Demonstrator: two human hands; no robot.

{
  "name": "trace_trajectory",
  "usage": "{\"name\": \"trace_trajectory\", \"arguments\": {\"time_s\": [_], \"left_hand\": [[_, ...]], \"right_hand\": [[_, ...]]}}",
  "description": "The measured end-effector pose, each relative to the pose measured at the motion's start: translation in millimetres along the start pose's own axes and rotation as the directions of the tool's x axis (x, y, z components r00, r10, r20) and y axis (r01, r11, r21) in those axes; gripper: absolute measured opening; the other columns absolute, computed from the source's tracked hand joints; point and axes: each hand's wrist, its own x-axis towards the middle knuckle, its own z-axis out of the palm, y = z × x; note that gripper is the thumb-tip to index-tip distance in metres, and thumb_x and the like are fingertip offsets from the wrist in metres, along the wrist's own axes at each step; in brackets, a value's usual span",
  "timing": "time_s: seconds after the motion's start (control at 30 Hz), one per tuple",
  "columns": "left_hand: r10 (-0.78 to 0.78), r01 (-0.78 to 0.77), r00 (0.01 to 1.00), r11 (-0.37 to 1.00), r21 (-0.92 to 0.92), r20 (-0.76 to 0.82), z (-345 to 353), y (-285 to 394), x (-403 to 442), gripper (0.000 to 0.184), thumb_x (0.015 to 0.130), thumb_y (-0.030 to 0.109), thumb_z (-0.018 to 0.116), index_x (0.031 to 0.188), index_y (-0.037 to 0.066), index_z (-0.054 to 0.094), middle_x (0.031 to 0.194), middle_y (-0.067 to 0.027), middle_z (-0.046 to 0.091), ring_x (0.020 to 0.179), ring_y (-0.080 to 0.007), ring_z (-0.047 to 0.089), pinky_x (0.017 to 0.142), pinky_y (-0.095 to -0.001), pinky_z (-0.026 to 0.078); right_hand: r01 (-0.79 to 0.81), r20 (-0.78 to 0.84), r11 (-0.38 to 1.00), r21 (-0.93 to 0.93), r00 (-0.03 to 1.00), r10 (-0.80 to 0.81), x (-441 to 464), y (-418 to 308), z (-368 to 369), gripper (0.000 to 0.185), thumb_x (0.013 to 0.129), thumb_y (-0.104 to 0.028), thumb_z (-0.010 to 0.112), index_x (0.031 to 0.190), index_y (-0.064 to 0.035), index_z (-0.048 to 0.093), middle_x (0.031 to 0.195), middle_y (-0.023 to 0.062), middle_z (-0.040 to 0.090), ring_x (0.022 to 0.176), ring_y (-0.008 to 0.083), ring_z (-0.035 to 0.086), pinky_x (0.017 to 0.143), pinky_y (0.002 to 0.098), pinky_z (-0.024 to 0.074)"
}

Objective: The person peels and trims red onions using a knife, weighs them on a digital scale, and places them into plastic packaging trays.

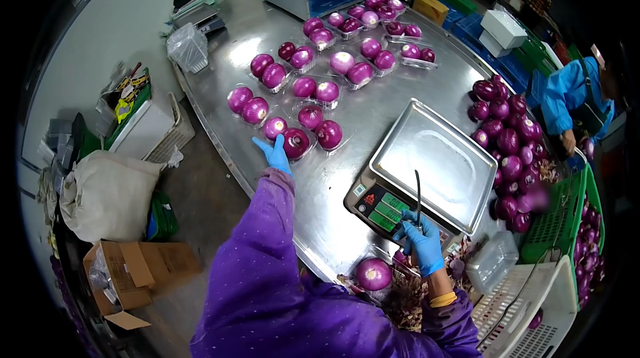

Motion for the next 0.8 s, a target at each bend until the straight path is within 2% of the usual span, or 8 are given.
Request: {"name": "trace_trajectory", "arguments": {"time_s": [0.2,0.3,0.4,0.43,0.5,0.6,0.67,0.8], "left_hand": [[0.005,-0.008,1.0,0.987,0.161,0.014,-3.3,13.6,-6.8,0.087,0.088,0.023,0.062,0.15,0.01,0.002,0.155,-0.0154,0.01,0.141,-0.0287,0.019,0.114,-0.0389,0.018],[0.301,-0.252,0.953,0.853,0.457,-0.036,-14.8,38.7,-50.4,0.069,0.088,0.02,0.062,0.146,0.009,0.026,0.147,-0.0152,0.029,0.135,-0.0268,0.031,0.111,-0.0412,0.025],[0.323,-0.513,0.834,0.753,0.413,0.447,-31.7,55.2,-112.6,0.058,0.085,0.013,0.062,0.138,0.004,0.04,0.137,-0.0144,0.042,0.128,-0.0253,0.039,0.109,-0.039,0.028],[0.216,-0.443,0.807,0.836,0.323,0.55,-33.0,54.4,-139.3,0.048,0.082,0.01,0.063,0.129,0.006,0.051,0.13,-0.0141,0.05,0.122,-0.0276,0.046,0.104,-0.0383,0.034],[0.195,-0.827,0.457,0.453,0.334,0.868,-42.6,70.0,-170.8,0.044,0.079,0.01,0.066,0.121,0.007,0.057,0.121,-0.0153,0.056,0.111,-0.0314,0.053,0.098,-0.0401,0.04],[0.165,-0.767,0.495,0.544,0.339,0.853,-39.0,77.3,-189.3,0.037,0.075,0.008,0.068,0.111,0.004,0.062,0.113,-0.0147,0.059,0.107,-0.0318,0.055,0.095,-0.0405,0.042],[0.054,-0.785,0.357,0.558,0.269,0.932,-31.8,84.3,-208.7,0.039,0.074,0.011,0.07,0.112,0.004,0.062,0.111,-0.0143,0.06,0.105,-0.0317,0.057,0.093,-0.0402,0.043],[-0.086,-0.762,-0.188,0.641,-0.09,0.978,-15.4,95.8,-274.7,0.048,0.07,0.02,0.074,0.114,0.008,0.061,0.113,-0.0139,0.06,0.105,-0.0334,0.056,0.094,-0.0423,0.042]], "right_hand": [[0.037,-0.109,0.999,-0.018,0.993,-0.039,-26.8,8.5,-29.9,0.033,0.092,-0.016,0.057,0.12,0.0011,0.055,0.073,0.0081,0.065,0.046,0.0076,0.049,0.041,0.0191,0.0374],[0.018,-0.26,0.999,-0.031,0.965,-0.026,-49.4,27.0,-56.4,0.032,0.092,-0.017,0.056,0.119,0.0017,0.056,0.072,0.009,0.066,0.042,0.0074,0.047,0.038,0.0197,0.035],[-0.003,-0.344,0.998,0.058,0.939,0.023,-81.1,47.8,-76.6,0.029,0.094,-0.015,0.054,0.117,0.0009,0.057,0.072,0.0095,0.066,0.042,0.0074,0.047,0.039,0.0206,0.0362],[0.01,-0.369,0.998,0.064,0.929,0.014,-91.4,52.5,-80.2,0.028,0.094,-0.015,0.054,0.117,0.0007,0.057,0.073,0.0094,0.066,0.043,0.0075,0.047,0.039,0.0208,0.0365],[-0.011,-0.395,0.994,0.108,0.917,0.053,-108.3,63.6,-86.0,0.029,0.093,-0.015,0.054,0.118,0.0008,0.057,0.073,0.009,0.066,0.044,0.0075,0.048,0.04,0.0207,0.0366],[0.018,-0.449,0.99,0.141,0.892,0.048,-124.4,81.8,-86.1,0.029,0.093,-0.016,0.054,0.118,0.0003,0.057,0.072,0.009,0.066,0.046,0.0083,0.05,0.04,0.0198,0.0371],[-0.014,-0.448,0.992,0.127,0.891,0.07,-134.5,80.7,-87.4,0.029,0.093,-0.016,0.055,0.117,0.0,0.057,0.072,0.0086,0.066,0.046,0.0085,0.051,0.04,0.0199,0.0376],[-0.014,-0.458,0.991,0.136,0.886,0.075,-149.0,85.5,-86.3,0.029,0.093,-0.017,0.056,0.116,-0.0009,0.058,0.074,0.0076,0.066,0.046,0.0076,0.048,0.041,0.0205,0.0368]]}}
